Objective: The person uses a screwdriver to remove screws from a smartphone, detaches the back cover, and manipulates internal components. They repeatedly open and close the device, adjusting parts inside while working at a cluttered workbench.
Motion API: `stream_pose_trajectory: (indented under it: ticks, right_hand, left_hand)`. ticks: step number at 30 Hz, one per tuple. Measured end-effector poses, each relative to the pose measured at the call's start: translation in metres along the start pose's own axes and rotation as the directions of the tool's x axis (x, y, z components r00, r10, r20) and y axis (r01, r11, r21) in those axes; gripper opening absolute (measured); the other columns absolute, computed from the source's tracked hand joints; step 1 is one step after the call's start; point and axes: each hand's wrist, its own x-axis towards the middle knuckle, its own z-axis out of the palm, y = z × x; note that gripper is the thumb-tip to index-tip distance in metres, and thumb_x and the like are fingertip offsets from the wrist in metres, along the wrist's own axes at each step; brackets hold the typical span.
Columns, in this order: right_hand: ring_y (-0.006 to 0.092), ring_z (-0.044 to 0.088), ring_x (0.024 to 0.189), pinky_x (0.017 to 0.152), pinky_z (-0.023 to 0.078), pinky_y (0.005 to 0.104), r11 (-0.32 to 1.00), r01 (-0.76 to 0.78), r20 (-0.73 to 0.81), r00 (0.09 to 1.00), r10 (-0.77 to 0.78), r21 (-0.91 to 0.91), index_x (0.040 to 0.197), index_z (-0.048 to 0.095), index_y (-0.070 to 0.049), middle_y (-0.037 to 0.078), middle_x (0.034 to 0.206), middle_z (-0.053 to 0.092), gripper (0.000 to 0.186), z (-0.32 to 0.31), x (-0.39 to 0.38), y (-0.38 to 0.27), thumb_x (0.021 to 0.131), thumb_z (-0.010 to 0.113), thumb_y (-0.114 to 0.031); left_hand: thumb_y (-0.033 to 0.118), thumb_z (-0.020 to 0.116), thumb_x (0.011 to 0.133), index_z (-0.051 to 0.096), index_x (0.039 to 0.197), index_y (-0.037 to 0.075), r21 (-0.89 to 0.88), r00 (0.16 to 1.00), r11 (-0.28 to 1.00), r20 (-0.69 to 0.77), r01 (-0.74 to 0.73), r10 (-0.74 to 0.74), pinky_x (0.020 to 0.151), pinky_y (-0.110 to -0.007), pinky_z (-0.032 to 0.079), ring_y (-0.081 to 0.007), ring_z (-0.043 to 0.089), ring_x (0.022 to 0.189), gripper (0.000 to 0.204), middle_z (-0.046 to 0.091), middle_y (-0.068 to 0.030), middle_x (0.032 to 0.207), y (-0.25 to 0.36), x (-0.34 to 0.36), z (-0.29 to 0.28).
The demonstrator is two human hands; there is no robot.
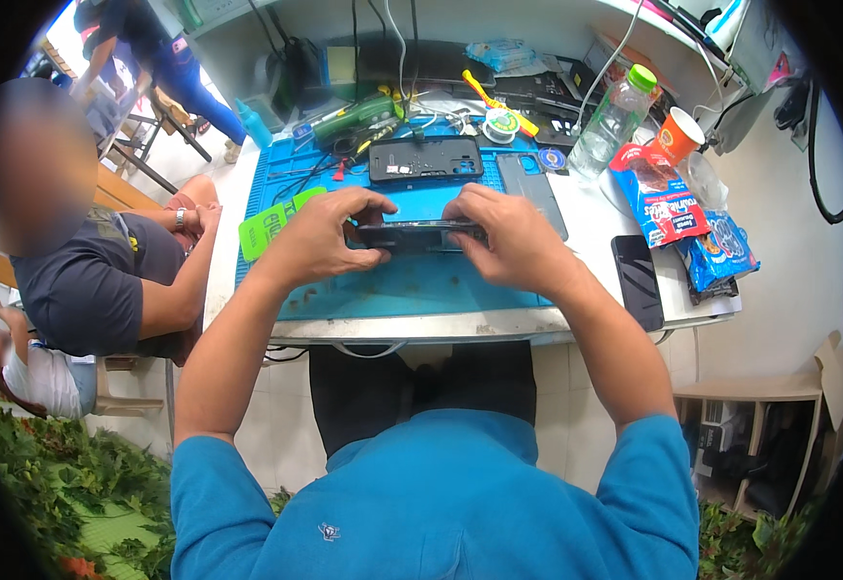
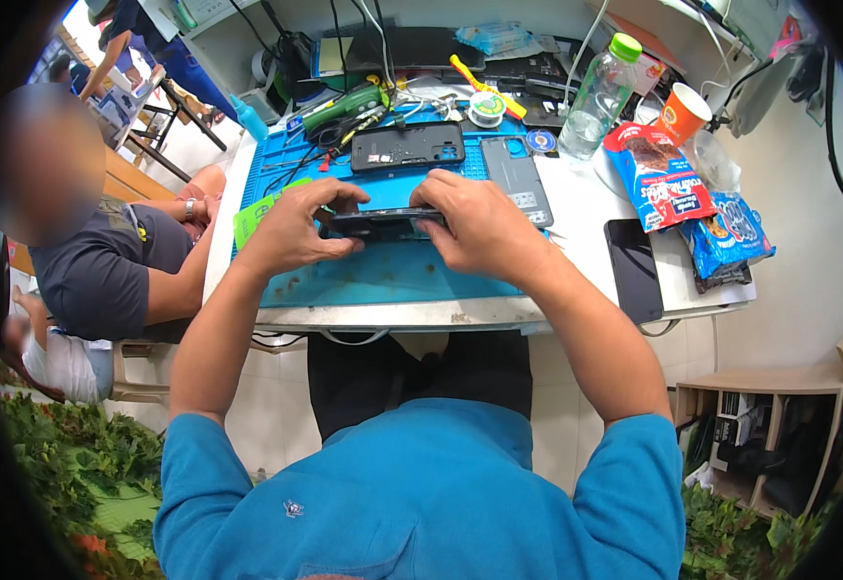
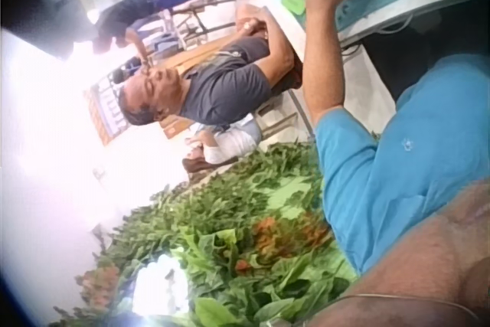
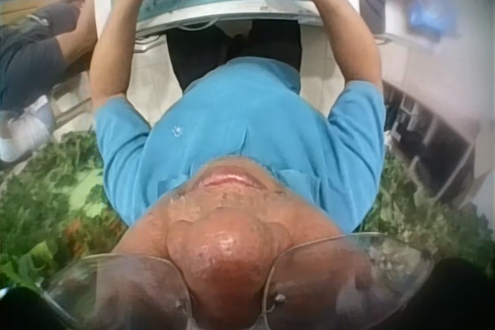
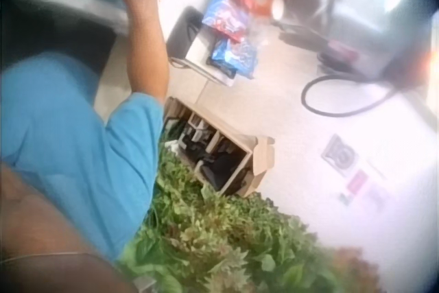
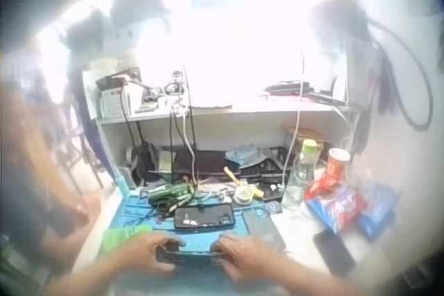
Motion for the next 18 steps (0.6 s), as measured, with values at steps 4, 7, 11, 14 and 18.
stream_pose_trajectory:
  ticks: [4, 7, 11, 14, 18]
  right_hand:
    - [0.0392, 0.072, 0.085, 0.076, 0.058, 0.0487, 0.996, 0.048, -0.063, 0.997, -0.053, -0.076, 0.110, 0.067, -0.001, 0.017, 0.101, 0.067, 0.021, 0.005, -0.006, -0.001, 0.091, 0.075, 0.000]
    - [0.0381, 0.072, 0.084, 0.075, 0.058, 0.0471, 0.996, 0.051, -0.076, 0.996, -0.056, -0.068, 0.109, 0.067, -0.001, 0.017, 0.101, 0.068, 0.021, 0.011, -0.011, 0.003, 0.091, 0.078, -0.003]
    - [0.0336, 0.073, 0.082, 0.076, 0.059, 0.0420, 0.998, -0.069, 0.037, 0.997, 0.068, 0.009, 0.109, 0.071, 0.001, 0.017, 0.103, 0.072, 0.028, -0.001, -0.009, -0.003, 0.093, 0.082, -0.020]
    - [0.0286, 0.076, 0.084, 0.080, 0.060, 0.0391, 0.990, -0.135, 0.213, 0.969, 0.127, 0.025, 0.115, 0.076, 0.002, 0.019, 0.107, 0.077, 0.046, -0.013, 0.002, 0.008, 0.095, 0.081, -0.039]
    - [0.0307, 0.078, 0.100, 0.090, 0.061, 0.0427, 0.875, -0.447, 0.516, 0.802, 0.301, 0.186, 0.127, 0.076, 0.005, 0.023, 0.114, 0.080, 0.063, -0.027, 0.022, 0.012, 0.092, 0.080, -0.047]
  left_hand:
    - [0.005, 0.090, 0.081, 0.082, 0.111, 0.007, -0.013, 0.999, 1.000, -0.046, 0.026, -0.027, 0.078, -0.030, 0.060, -0.0161, 0.072, 0.089, 0.031, 0.076, -0.0049, 0.099, -0.006, -0.002, 0.003]
    - [0.000, 0.088, 0.083, 0.083, 0.106, 0.006, -0.018, 0.992, 1.000, -0.121, 0.022, -0.024, 0.077, -0.030, 0.060, -0.0161, 0.073, 0.086, 0.024, 0.077, -0.0052, 0.097, -0.003, -0.002, 0.007]
    - [-0.004, 0.087, 0.081, 0.084, 0.106, 0.006, 0.007, 0.973, 0.996, -0.216, -0.085, 0.084, 0.077, -0.031, 0.061, -0.0194, 0.075, 0.088, 0.028, 0.079, -0.0059, 0.100, -0.010, -0.007, 0.013]
    - [-0.007, 0.086, 0.079, 0.085, 0.106, 0.007, 0.064, 0.957, 0.986, -0.241, -0.152, 0.163, 0.077, -0.032, 0.061, -0.0226, 0.076, 0.090, 0.031, 0.079, -0.0068, 0.104, -0.013, -0.007, 0.014]
    - [-0.009, 0.086, 0.077, 0.085, 0.107, 0.008, 0.157, 0.932, 0.966, -0.272, -0.204, 0.241, 0.081, -0.033, 0.062, -0.0239, 0.078, 0.095, 0.035, 0.080, -0.0077, 0.107, -0.011, -0.008, 0.014]
